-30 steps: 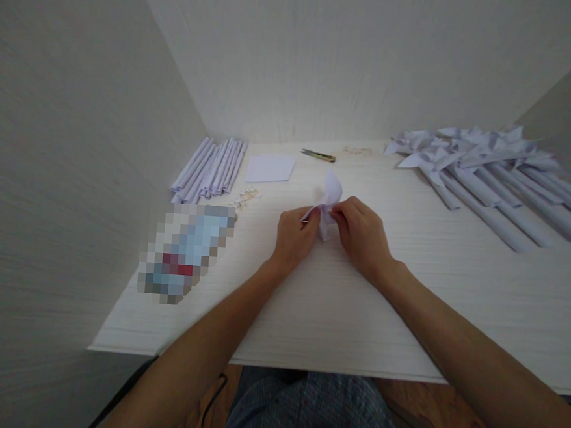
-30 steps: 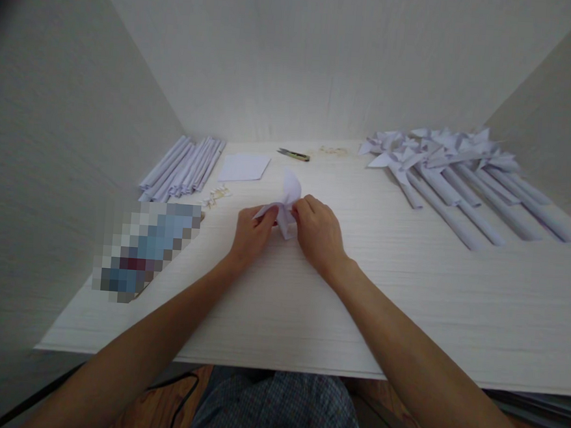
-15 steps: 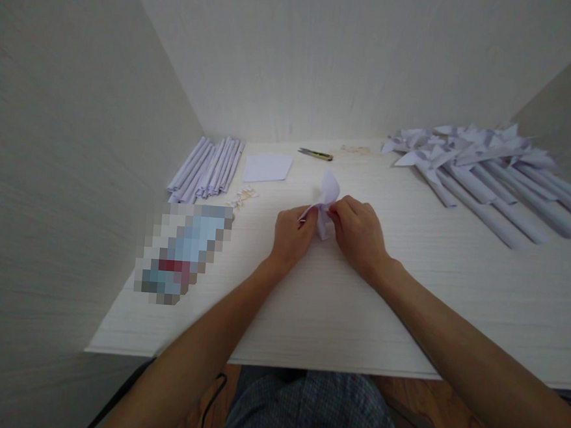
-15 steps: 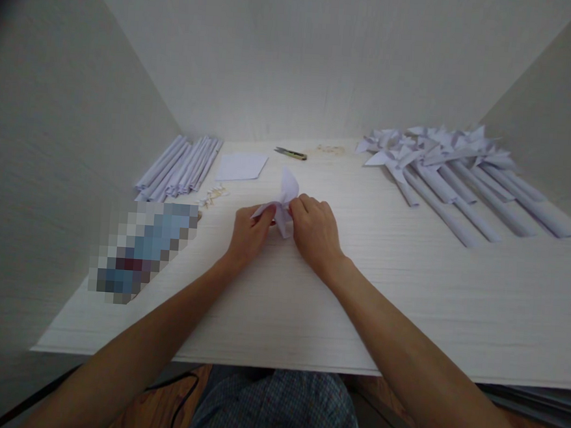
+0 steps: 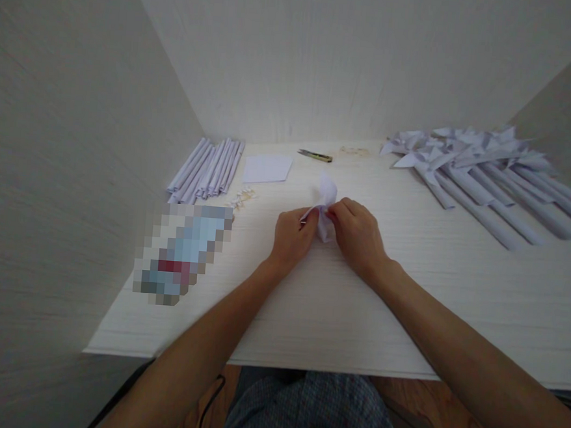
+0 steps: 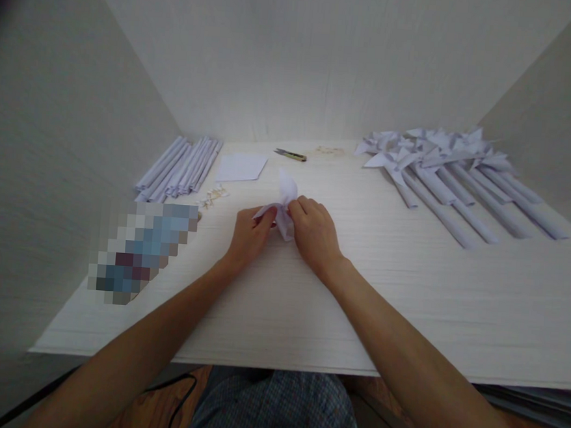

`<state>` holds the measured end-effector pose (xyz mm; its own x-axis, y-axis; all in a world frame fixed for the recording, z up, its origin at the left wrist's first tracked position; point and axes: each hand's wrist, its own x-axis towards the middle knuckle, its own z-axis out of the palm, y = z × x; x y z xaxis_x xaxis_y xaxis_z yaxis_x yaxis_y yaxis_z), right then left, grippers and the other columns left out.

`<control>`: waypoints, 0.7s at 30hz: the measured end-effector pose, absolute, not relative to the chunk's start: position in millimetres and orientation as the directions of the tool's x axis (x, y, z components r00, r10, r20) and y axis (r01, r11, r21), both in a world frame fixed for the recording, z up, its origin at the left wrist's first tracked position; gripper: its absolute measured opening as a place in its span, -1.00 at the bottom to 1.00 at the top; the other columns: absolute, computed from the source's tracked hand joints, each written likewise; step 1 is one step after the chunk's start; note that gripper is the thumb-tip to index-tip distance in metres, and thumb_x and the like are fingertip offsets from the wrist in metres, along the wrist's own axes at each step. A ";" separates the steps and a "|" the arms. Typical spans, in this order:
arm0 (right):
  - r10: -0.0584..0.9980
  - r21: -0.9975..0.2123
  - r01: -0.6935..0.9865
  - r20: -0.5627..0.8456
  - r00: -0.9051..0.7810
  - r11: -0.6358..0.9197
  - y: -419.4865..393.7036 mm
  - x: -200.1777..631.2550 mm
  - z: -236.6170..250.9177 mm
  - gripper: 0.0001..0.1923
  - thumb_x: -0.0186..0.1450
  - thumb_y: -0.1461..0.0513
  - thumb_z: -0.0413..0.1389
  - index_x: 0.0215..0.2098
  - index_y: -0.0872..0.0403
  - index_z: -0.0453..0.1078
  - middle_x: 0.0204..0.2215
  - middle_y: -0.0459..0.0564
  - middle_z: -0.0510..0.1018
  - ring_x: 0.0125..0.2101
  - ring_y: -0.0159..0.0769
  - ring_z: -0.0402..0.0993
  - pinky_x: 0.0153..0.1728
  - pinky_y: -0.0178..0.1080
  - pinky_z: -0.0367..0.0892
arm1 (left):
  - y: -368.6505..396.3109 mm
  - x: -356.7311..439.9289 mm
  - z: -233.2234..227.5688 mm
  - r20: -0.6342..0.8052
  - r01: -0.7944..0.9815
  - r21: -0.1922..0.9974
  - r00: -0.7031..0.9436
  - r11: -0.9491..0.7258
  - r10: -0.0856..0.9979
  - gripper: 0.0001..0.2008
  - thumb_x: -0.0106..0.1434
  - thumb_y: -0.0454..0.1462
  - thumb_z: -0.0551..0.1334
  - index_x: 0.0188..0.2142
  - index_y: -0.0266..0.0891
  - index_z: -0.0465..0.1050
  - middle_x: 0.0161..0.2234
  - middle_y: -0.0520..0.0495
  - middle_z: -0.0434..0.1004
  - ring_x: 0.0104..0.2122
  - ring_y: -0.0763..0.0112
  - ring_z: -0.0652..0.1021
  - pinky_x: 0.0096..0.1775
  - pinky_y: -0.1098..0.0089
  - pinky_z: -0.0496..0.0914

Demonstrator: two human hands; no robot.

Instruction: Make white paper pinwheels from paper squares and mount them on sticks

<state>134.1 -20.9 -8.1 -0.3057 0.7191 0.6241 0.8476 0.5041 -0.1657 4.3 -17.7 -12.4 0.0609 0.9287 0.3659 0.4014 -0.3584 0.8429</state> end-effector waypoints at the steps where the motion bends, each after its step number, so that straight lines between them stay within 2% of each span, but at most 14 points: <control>1: 0.717 -0.162 0.848 0.626 -0.308 0.505 -20.9 134.1 -8.1 -0.78 0.24 0.33 -0.12 -0.50 0.11 0.28 -0.52 0.02 0.37 -0.49 -0.31 0.23 -0.44 -0.27 0.12 | -17.8 4.3 -12.3 0.366 0.405 0.841 0.059 -0.357 0.929 -0.64 0.16 -0.13 0.00 -0.68 -0.25 0.23 -0.71 0.06 0.25 -0.66 0.55 0.28 -0.58 0.49 0.20; 9: 0.730 -0.125 0.869 0.606 -0.315 0.478 -20.6 133.7 -7.9 -0.78 0.25 0.31 -0.12 -0.48 0.14 0.30 -0.52 0.04 0.40 -0.51 -0.31 0.25 -0.46 -0.28 0.14 | -17.8 4.8 -11.6 0.361 0.408 0.841 0.069 -0.357 0.930 -0.64 0.16 -0.15 -0.01 -0.68 -0.25 0.22 -0.71 0.06 0.23 -0.66 0.54 0.27 -0.57 0.48 0.20; 13: 0.741 -0.143 0.874 0.603 -0.294 0.463 -20.1 133.5 -8.7 -0.78 0.26 0.30 -0.12 -0.48 0.13 0.30 -0.52 0.03 0.40 -0.52 -0.33 0.24 -0.47 -0.28 0.13 | -18.9 5.3 -9.7 0.374 0.419 0.830 0.074 -0.369 0.925 -0.64 0.16 -0.17 0.00 -0.69 -0.26 0.23 -0.71 0.06 0.24 -0.66 0.55 0.27 -0.59 0.49 0.17; 21: 0.700 -0.181 0.840 0.654 -0.286 0.512 -19.4 134.9 -8.3 -0.79 0.24 0.34 -0.11 -0.49 0.12 0.28 -0.53 0.02 0.37 -0.48 -0.31 0.24 -0.46 -0.29 0.14 | -22.2 6.5 -1.4 0.361 0.382 0.839 0.141 -0.387 0.922 -0.71 0.15 -0.24 0.03 -0.58 -0.29 0.42 -0.57 0.01 0.46 -0.55 0.53 0.42 -0.47 0.51 0.30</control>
<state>134.9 -19.4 -8.3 -0.2858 0.7004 0.6541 0.8396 0.5120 -0.1814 6.5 -22.2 -1.4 0.1409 0.9218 0.3612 0.3823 -0.3872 0.8390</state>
